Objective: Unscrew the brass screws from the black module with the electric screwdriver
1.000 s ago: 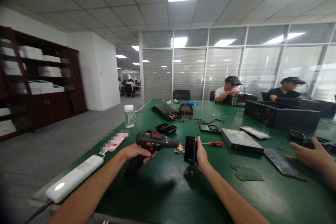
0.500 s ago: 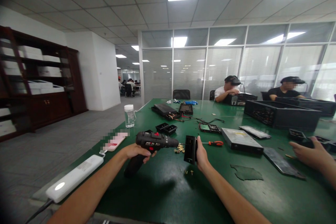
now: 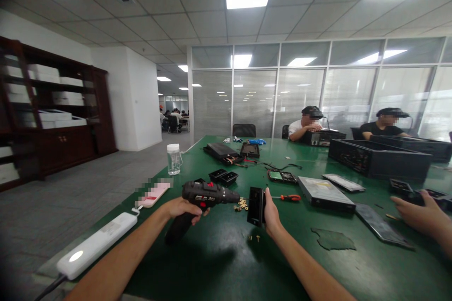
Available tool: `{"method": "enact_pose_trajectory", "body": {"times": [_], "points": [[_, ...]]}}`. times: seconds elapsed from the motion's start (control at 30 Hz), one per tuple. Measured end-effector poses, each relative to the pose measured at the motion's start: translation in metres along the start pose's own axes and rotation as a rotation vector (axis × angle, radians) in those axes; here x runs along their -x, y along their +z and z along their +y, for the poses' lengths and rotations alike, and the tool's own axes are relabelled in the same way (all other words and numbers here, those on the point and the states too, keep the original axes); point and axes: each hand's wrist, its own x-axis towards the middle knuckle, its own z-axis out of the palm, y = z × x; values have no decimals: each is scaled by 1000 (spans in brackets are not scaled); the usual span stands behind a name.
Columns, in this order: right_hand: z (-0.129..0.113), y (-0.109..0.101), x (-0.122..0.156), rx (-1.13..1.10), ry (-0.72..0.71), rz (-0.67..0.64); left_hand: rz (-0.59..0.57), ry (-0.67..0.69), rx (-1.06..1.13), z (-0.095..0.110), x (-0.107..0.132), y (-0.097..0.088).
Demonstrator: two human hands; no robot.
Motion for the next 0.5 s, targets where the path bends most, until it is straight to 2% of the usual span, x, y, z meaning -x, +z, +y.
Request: {"method": "enact_pose_trajectory", "body": {"times": [0.2, 0.5], "points": [[-3, 2, 5, 36, -31, 32, 16, 14, 1, -2, 0, 0], [-4, 2, 6, 21, 21, 18, 17, 17, 8, -3, 0, 0]]}}
